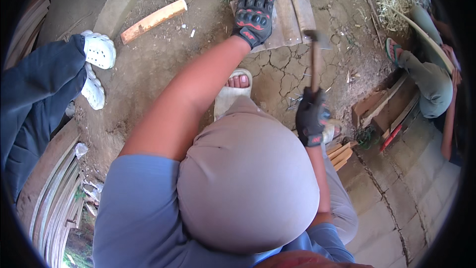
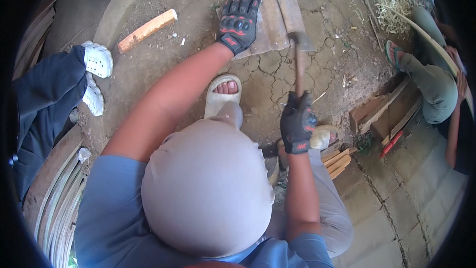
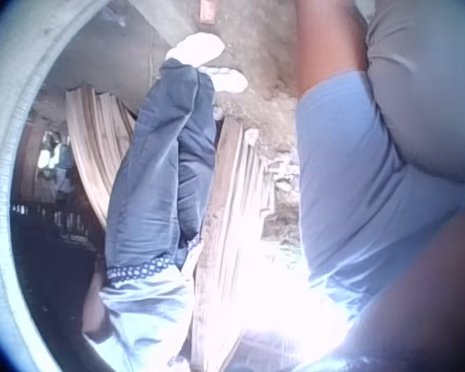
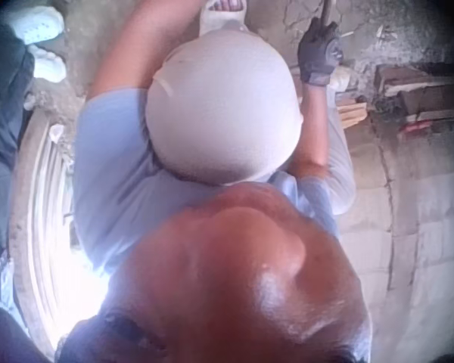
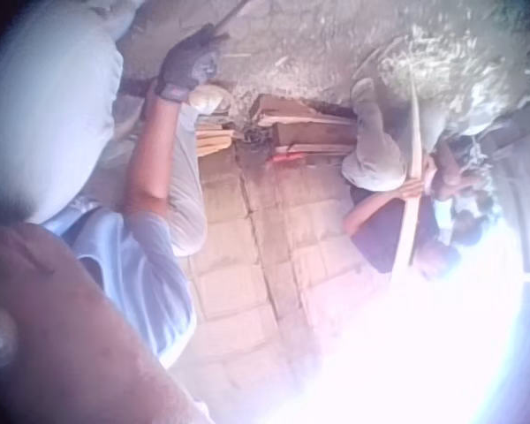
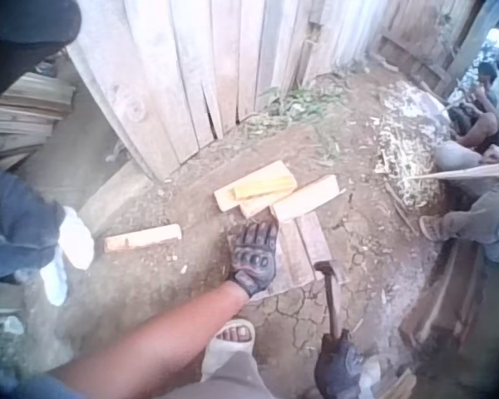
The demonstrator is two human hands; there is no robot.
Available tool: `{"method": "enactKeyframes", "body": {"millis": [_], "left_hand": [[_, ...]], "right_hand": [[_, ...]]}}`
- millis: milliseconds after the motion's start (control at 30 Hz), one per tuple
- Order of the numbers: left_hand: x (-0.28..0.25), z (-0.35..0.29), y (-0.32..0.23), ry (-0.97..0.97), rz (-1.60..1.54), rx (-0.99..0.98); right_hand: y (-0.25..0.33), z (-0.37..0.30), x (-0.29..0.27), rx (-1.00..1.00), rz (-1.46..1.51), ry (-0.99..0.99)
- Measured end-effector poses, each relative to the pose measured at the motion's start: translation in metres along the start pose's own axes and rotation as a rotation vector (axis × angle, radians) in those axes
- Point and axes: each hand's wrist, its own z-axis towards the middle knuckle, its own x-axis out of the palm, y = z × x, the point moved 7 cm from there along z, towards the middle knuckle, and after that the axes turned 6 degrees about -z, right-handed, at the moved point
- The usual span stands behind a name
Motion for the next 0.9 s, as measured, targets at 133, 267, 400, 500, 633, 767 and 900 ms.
{"method": "enactKeyframes", "body": {"millis": [133, 267, 400, 500, 633, 767, 900], "left_hand": [[-0.006, -0.007, -0.003, 0.064, -0.057, -0.011], [-0.004, 0.001, -0.013, 0.033, -0.061, 0.017], [0.002, -0.008, -0.002, 0.039, -0.01, -0.014], [-0.006, -0.004, -0.003, 0.113, -0.057, -0.03], [-0.005, -0.01, -0.002, 0.037, -0.015, -0.003], [0.002, -0.011, 0.002, -0.023, -0.045, -0.027], [-0.007, -0.01, 0.003, 0.04, -0.067, -0.03]], "right_hand": [[0.017, -0.007, -0.066, -0.052, 0.301, -0.196], [-0.011, -0.014, 0.017, -0.109, -0.022, -0.064], [0.027, 0.011, -0.016, 0.017, 0.011, 0.098], [0.035, 0.005, -0.061, 0.021, 0.323, -0.105], [0.002, -0.016, 0.006, -0.237, 0.048, -0.232], [0.009, -0.013, 0.037, 0.065, -0.028, 0.227], [0.047, -0.009, -0.042, 0.062, 0.288, -0.025]]}}
